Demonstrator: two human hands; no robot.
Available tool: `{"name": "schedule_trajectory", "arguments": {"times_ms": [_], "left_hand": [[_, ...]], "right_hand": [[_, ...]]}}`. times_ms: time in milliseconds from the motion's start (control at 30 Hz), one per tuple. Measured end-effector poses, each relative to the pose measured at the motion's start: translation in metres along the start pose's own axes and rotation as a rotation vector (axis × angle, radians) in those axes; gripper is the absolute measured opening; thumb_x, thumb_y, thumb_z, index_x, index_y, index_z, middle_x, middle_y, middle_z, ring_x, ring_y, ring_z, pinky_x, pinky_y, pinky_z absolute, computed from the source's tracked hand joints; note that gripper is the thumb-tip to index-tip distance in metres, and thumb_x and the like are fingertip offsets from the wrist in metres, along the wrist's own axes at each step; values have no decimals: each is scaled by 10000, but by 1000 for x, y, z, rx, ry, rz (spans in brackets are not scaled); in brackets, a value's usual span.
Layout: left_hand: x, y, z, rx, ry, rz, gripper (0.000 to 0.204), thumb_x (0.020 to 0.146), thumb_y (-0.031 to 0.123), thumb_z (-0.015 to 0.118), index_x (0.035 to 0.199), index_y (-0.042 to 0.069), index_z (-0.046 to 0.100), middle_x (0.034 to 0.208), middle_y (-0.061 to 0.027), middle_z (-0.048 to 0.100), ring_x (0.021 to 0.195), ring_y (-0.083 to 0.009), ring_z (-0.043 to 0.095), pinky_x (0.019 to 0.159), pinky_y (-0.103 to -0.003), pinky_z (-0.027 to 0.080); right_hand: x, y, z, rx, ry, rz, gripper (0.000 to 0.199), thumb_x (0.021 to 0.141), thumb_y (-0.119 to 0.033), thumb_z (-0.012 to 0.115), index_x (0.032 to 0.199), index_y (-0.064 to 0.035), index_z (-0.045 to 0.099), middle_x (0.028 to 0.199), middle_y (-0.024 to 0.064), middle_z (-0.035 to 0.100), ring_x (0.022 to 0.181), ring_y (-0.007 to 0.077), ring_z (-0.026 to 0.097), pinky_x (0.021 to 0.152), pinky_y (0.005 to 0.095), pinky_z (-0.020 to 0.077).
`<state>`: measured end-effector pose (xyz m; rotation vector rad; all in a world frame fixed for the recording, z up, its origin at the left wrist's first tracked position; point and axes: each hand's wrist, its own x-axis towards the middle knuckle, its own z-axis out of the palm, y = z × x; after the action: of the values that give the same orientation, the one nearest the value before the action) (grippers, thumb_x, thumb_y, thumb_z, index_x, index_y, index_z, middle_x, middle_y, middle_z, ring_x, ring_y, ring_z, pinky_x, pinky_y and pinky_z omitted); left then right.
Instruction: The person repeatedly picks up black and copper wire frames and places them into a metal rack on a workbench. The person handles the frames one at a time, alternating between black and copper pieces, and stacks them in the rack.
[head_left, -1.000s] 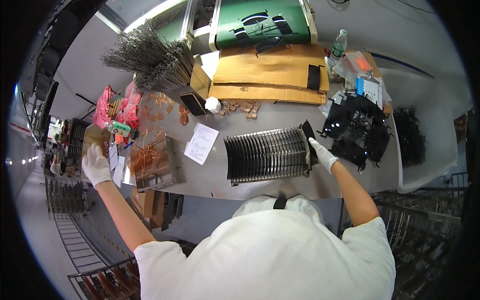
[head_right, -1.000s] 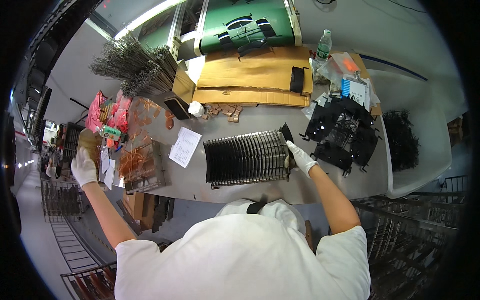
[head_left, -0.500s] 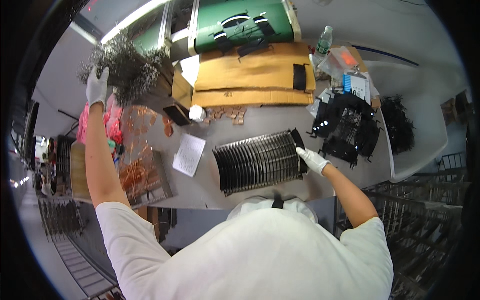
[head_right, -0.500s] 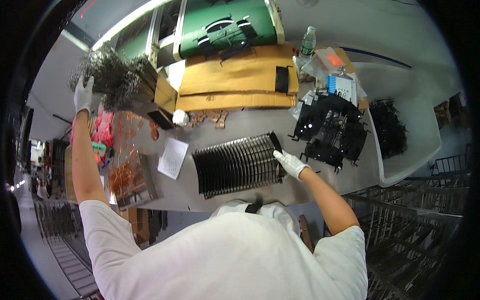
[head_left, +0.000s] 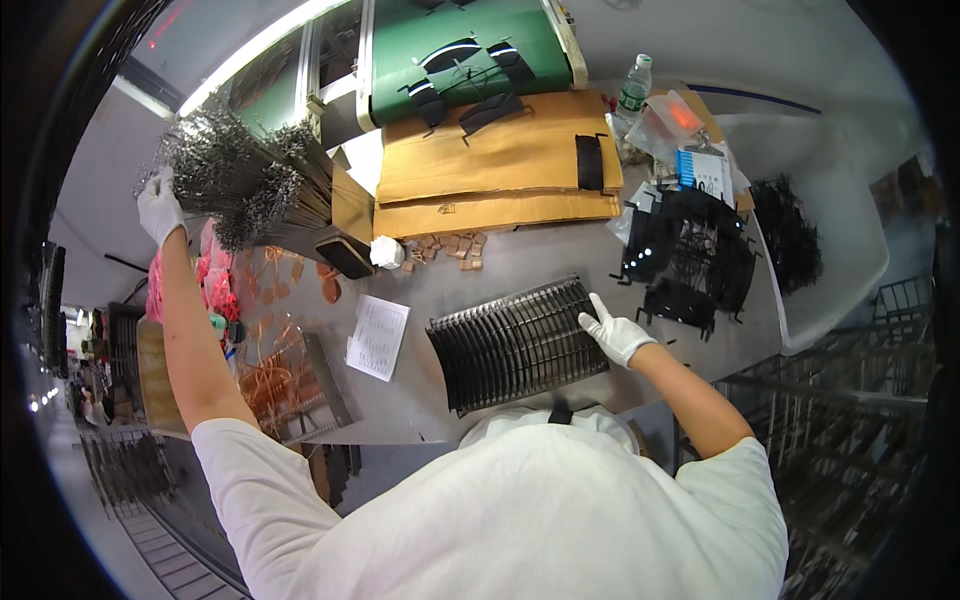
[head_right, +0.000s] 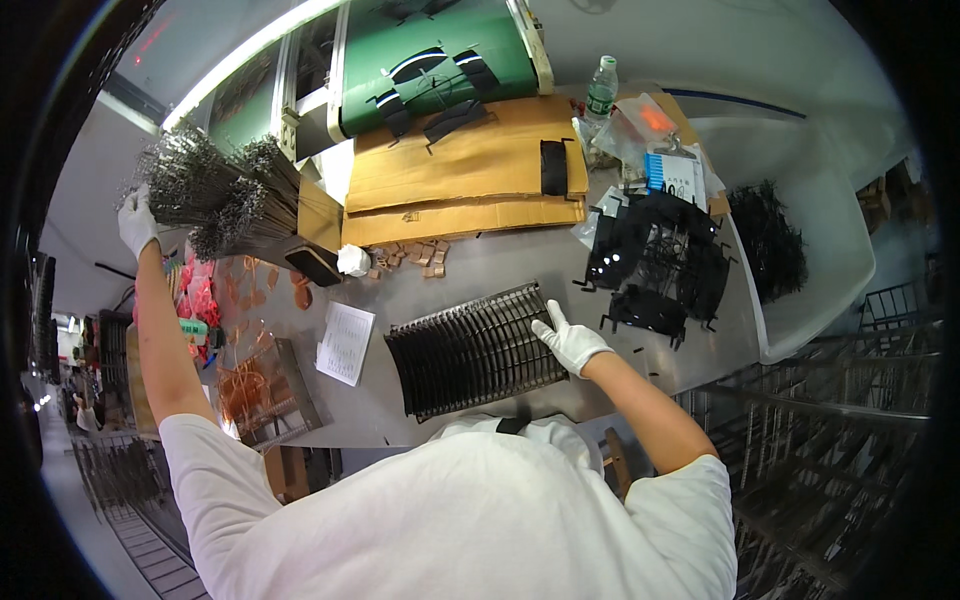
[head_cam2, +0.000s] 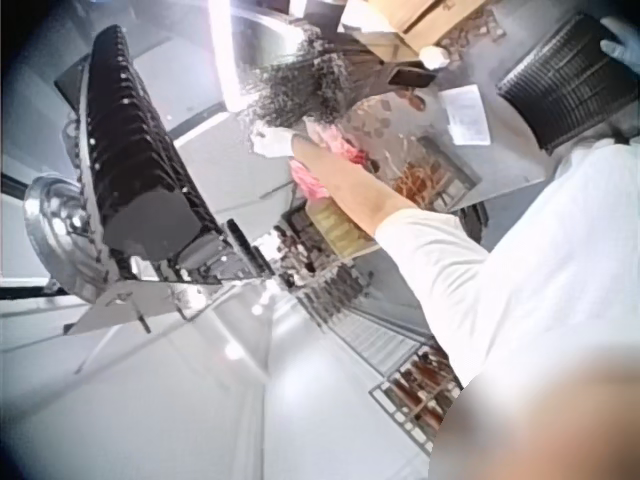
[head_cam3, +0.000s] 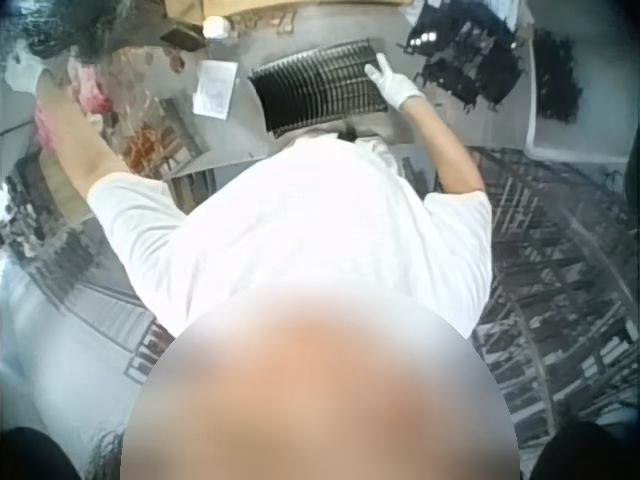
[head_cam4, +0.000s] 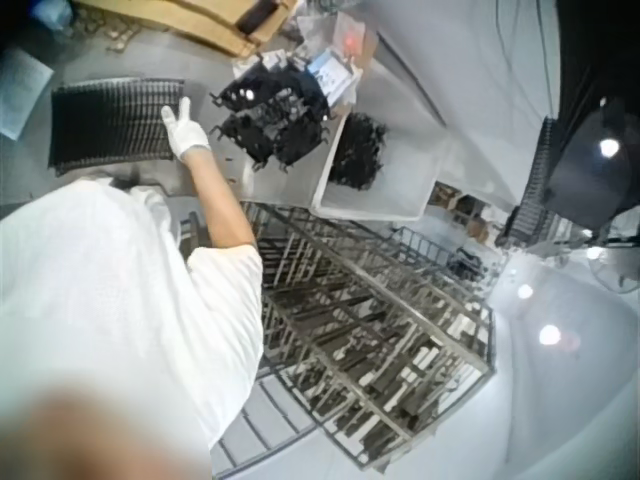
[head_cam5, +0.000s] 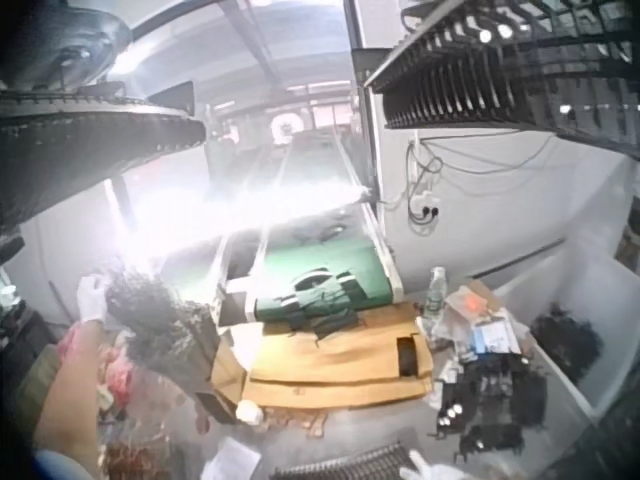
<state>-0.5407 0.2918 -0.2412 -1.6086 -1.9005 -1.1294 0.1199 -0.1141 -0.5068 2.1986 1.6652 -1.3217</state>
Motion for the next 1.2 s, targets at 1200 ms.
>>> {"name": "schedule_trajectory", "arguments": {"times_ms": [1200], "left_hand": [[-694,36,-120,-1143,-45,-1388,134,1092,184,512,1111,56,478,880,-136,673,604,-158,633,549,-280,557]], "right_hand": [[3,-157,128,-759,396,-1399,574,986,-345,609,1503,-122,494,1565,139,471,1453,382,416,1189,547,330]]}}
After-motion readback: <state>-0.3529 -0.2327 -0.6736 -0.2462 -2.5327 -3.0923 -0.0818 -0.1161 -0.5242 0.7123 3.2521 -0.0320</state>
